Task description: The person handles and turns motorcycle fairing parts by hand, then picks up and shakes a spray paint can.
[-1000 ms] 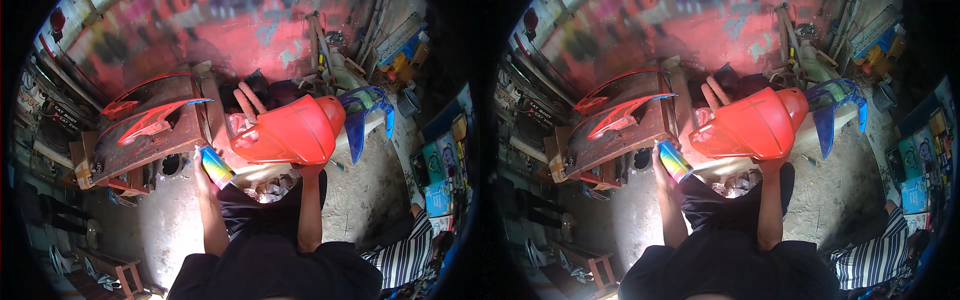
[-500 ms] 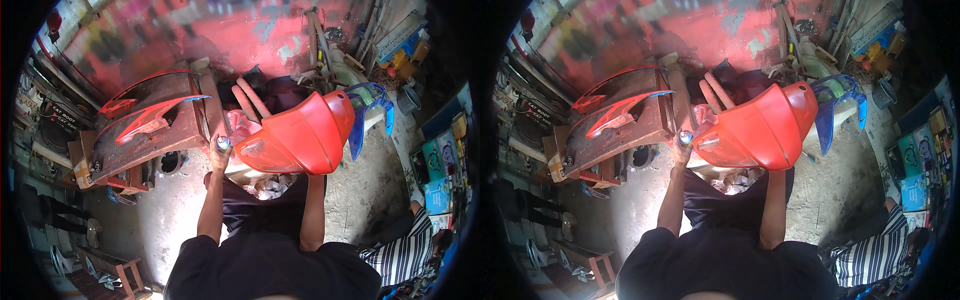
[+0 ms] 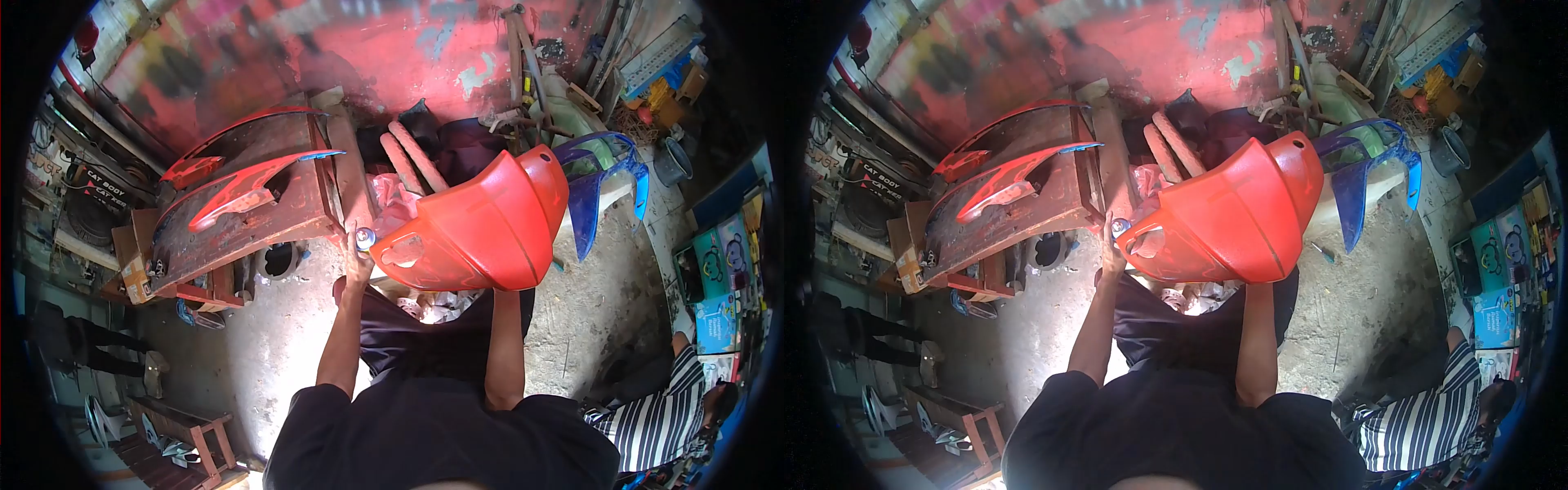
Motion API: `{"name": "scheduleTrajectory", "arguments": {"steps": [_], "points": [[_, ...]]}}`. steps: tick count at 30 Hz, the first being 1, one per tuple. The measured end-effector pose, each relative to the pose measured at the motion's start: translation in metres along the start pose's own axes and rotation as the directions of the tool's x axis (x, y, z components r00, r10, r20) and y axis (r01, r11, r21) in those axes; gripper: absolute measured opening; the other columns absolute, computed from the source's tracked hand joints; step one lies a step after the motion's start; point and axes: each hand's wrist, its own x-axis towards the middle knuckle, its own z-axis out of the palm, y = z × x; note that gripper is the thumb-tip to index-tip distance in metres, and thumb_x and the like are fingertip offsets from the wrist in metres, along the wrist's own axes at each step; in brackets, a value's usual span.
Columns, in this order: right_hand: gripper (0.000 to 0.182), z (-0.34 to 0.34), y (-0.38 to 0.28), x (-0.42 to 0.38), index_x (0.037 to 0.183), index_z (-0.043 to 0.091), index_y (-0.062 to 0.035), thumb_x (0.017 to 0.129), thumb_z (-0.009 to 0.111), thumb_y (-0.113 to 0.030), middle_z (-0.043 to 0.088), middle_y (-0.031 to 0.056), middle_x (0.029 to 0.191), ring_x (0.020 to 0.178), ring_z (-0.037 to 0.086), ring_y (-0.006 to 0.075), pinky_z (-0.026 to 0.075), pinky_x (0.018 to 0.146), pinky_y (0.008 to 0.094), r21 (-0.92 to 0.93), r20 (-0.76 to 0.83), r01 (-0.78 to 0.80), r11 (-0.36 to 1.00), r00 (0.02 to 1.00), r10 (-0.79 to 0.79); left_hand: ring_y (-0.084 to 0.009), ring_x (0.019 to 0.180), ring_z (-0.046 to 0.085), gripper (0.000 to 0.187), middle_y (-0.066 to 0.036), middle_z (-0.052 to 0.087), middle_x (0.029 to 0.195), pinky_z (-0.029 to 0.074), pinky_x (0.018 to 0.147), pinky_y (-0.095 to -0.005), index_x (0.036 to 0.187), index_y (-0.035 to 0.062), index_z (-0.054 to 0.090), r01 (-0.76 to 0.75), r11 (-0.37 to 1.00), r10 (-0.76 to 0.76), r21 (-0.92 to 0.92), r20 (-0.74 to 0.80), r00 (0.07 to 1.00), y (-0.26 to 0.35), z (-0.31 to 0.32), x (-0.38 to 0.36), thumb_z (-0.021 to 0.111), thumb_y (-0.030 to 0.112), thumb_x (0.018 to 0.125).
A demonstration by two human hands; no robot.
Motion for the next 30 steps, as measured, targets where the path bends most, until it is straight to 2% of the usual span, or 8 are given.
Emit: {"name": "scheduleTrajectory", "arguments": {"steps": [6, 9, 15, 19, 22, 25, 27, 30], "points": [[0.062, 0.004, 0.002, -0.002, 0.147, 0.037, -0.0049, 0.099, 0.052, -0.041, 0.046, 0.0145, 0.146, 0.130, 0.051, 0.0308, 0.046, 0.106, 0.0504, 0.028, -0.009, -0.023, 0.999, 1.000, 0.024, -0.0521, 0.133, 0.036, 0.094, -0.032, 0.027, 0.151, 0.037, 0.109, -0.0558, 0.151, 0.0094, 0.035, -0.001, 0.991, 0.001, -0.133, -0.002, 1.000, 0.009, -0.006, 0.004, 0.084, 0.029, 0.074], [0.062, 0.007, 0.003, -0.003, 0.147, 0.037, -0.0049, 0.099, 0.052, -0.042, 0.046, 0.0145, 0.146, 0.130, 0.051, 0.0307, 0.046, 0.106, 0.0503, 0.037, -0.013, -0.032, 0.999, 0.999, 0.032, -0.0482, 0.131, 0.036, 0.084, -0.031, 0.029, 0.147, 0.035, 0.110, -0.0518, 0.150, 0.0062, 0.037, -0.002, 0.999, -0.001, 0.052, 0.049, 0.999, 0.020, -0.018, 0.007, 0.078, 0.030, 0.081], [0.063, 0.012, 0.002, -0.003, 0.147, 0.037, -0.0049, 0.099, 0.052, -0.042, 0.047, 0.0144, 0.146, 0.130, 0.051, 0.0306, 0.046, 0.106, 0.0499, 0.060, -0.011, -0.049, 0.997, 0.999, 0.050, -0.0380, 0.131, 0.036, 0.044, -0.025, 0.038, 0.136, 0.031, 0.109, -0.0474, 0.138, 0.0058, 0.050, -0.034, 0.991, 0.089, 0.131, -0.447, 0.890, 0.085, -0.062, 0.067, 0.052, 0.031, 0.101], [0.063, 0.013, 0.008, -0.003, 0.148, 0.037, -0.0049, 0.100, 0.051, -0.043, 0.047, 0.0144, 0.146, 0.130, 0.051, 0.0304, 0.046, 0.106, 0.0497, 0.070, -0.001, -0.075, 0.995, 0.997, 0.075, -0.0362, 0.124, 0.044, 0.033, -0.022, 0.046, 0.130, 0.033, 0.107, -0.0464, 0.122, 0.0025, 0.061, -0.159, 0.980, 0.194, 0.117, -0.436, 0.879, 0.168, -0.087, 0.137, 0.052, 0.026, 0.101], [0.063, 0.016, 0.014, -0.002, 0.148, 0.037, -0.0050, 0.100, 0.051, -0.043, 0.047, 0.0143, 0.146, 0.130, 0.051, 0.0303, 0.046, 0.106, 0.0496, 0.077, 0.011, -0.092, 0.993, 0.996, 0.091, -0.0313, 0.109, 0.056, 0.022, -0.017, 0.063, 0.104, 0.042, 0.098, -0.0422, 0.109, 0.0034, 0.067, -0.264, 0.964, 0.260, 0.020, -0.252, 0.932, 0.213, -0.087, 0.174, 0.059, 0.019, 0.095], [0.063, 0.015, 0.017, -0.003, 0.148, 0.037, -0.0050, 0.100, 0.050, -0.044, 0.047, 0.0143, 0.146, 0.130, 0.051, 0.0303, 0.046, 0.106, 0.0494, 0.083, 0.017, -0.111, 0.990, 0.994, 0.110, -0.0277, 0.097, 0.064, 0.041, -0.017, 0.065, 0.106, 0.050, 0.089, -0.0388, 0.112, -0.0020, 0.064, 0.005, 0.951, 0.082, -0.310, 0.267, 0.960, 0.237, -0.062, 0.181, 0.058, 0.037, 0.099], [0.063, 0.014, 0.018, -0.005, 0.148, 0.037, -0.0050, 0.100, 0.050, -0.044, 0.047, 0.0143, 0.146, 0.130, 0.051, 0.0302, 0.046, 0.106, 0.0493, 0.083, 0.023, -0.124, 0.989, 0.992, 0.122, -0.0328, 0.111, 0.062, 0.069, -0.022, 0.065, 0.121, 0.049, 0.096, -0.0408, 0.129, -0.0039, 0.058, 0.408, 0.892, -0.158, -0.195, 0.711, 0.685, 0.260, -0.053, 0.193, 0.043, 0.057, 0.100], [0.064, 0.012, 0.021, -0.006, 0.148, 0.037, -0.0050, 0.100, 0.050, -0.045, 0.047, 0.0143, 0.146, 0.130, 0.051, 0.0301, 0.046, 0.106, 0.0491, 0.083, 0.028, -0.143, 0.986, 0.990, 0.142, -0.0253, 0.105, 0.065, 0.078, -0.018, 0.066, 0.119, 0.049, 0.091, -0.0374, 0.131, -0.0016, 0.057, 0.461, 0.887, -0.243, -0.021, 0.829, 0.504, 0.271, -0.037, 0.206, 0.030, 0.065, 0.101]]}}
